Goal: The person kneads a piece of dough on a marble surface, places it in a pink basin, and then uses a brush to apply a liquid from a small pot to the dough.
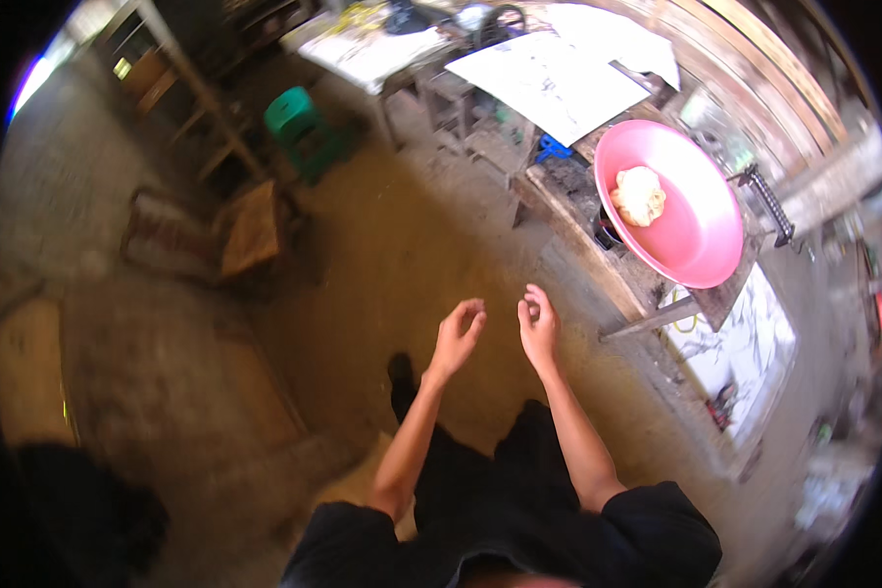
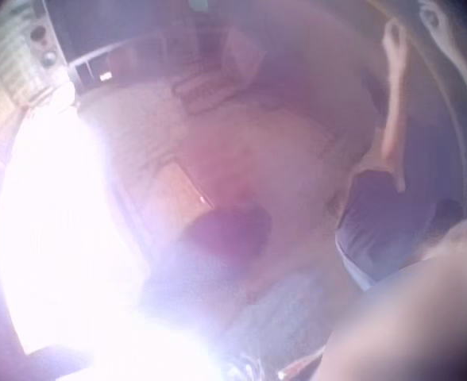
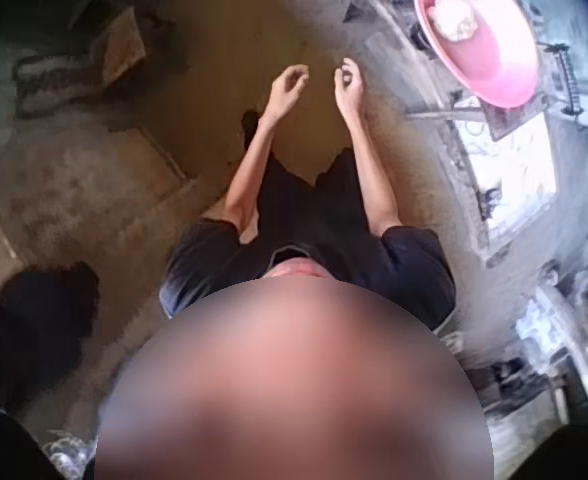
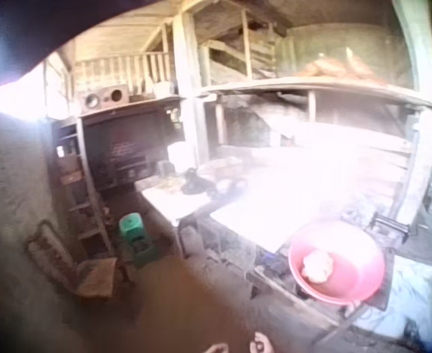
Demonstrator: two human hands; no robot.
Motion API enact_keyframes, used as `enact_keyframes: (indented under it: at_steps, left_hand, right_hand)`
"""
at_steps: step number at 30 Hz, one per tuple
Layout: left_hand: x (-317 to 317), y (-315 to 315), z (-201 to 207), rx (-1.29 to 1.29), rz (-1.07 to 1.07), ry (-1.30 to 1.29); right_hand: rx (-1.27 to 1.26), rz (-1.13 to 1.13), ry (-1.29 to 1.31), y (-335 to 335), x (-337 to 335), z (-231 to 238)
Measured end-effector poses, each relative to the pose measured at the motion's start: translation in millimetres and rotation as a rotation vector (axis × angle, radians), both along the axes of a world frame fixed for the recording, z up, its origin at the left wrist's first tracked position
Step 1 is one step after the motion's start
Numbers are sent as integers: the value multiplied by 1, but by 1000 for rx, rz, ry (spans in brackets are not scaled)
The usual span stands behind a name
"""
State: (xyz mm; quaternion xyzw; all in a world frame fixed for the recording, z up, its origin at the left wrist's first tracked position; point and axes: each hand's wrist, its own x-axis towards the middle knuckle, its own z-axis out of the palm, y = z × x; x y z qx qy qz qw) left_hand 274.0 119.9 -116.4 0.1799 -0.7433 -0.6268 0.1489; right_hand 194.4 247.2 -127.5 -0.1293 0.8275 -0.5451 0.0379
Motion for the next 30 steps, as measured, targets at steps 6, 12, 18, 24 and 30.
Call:
enact_keyframes:
  at_steps: [6,12,18,24,30]
  left_hand:
    - [-18,-14,-24,29,-69,-4]
    - [-35,8,-21,192,-168,-39]
    - [-84,54,-35,385,-141,89]
    - [-136,106,-26,490,-140,110]
    - [-179,147,-9,551,-150,154]
  right_hand:
    - [124,-224,20,-15,6,-17]
    - [259,-267,102,-3,-7,-2]
    - [385,-350,224,34,-49,11]
    - [453,-453,325,76,-92,28]
    - [490,-572,207,82,-104,34]
